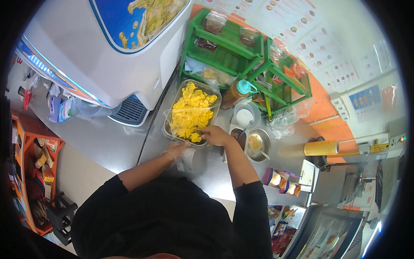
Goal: The person scoops a yellow mixture into a bowl, wraps a portion in plastic, and places it into a compartmentalized food box. They retrieve fried items from a display case and add them to the boxes, then add scrambled eggs. The person writes on a receipt and places the completed boxes into a plastic bag.
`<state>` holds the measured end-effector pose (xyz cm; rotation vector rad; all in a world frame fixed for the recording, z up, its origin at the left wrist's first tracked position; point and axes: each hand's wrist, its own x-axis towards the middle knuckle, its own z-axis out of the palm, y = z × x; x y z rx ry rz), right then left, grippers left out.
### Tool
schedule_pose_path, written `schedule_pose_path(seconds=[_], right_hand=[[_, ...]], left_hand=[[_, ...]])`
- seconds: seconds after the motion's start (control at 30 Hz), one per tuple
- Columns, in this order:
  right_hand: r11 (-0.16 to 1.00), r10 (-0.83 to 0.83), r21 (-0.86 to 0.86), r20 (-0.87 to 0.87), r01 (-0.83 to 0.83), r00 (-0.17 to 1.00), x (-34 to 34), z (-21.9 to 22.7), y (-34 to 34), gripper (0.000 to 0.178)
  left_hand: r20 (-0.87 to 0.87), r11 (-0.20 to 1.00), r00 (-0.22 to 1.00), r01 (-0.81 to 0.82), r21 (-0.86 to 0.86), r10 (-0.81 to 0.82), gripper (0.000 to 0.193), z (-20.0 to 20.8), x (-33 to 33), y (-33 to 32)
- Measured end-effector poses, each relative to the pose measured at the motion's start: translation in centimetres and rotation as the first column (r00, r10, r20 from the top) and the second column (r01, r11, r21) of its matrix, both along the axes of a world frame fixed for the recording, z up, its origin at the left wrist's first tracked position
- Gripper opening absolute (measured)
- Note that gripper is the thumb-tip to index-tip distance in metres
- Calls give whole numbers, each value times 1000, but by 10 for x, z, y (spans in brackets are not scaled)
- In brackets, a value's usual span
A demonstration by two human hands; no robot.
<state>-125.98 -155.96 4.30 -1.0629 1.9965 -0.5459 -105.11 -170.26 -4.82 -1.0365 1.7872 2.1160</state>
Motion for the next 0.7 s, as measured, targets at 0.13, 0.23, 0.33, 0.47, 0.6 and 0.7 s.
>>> schedule_pose_path(seconds=[0.13,0.23,0.33,0.47,0.6,0.7], right_hand=[[985,-169,-12,141,173,976,-4,5,6,41],[959,-268,-40,212,282,940,-3,20,13,41],[903,-375,-40,415,428,829,4,37,18,41],[789,-440,-65,634,611,636,17,63,42,41],[627,-438,-113,767,770,469,41,96,112,42],[467,-498,-152,769,871,401,65,116,195,41]], left_hand=[[34,992,991,127,-5,-127,43,3,1,-7],[75,953,952,300,-36,-297,43,28,10,-15],[129,850,865,501,-165,-485,46,64,12,-17],[178,708,746,665,-237,-641,49,115,10,9],[122,450,512,827,-338,-850,49,166,-2,55],[128,297,354,895,-332,-926,50,193,-20,110]])
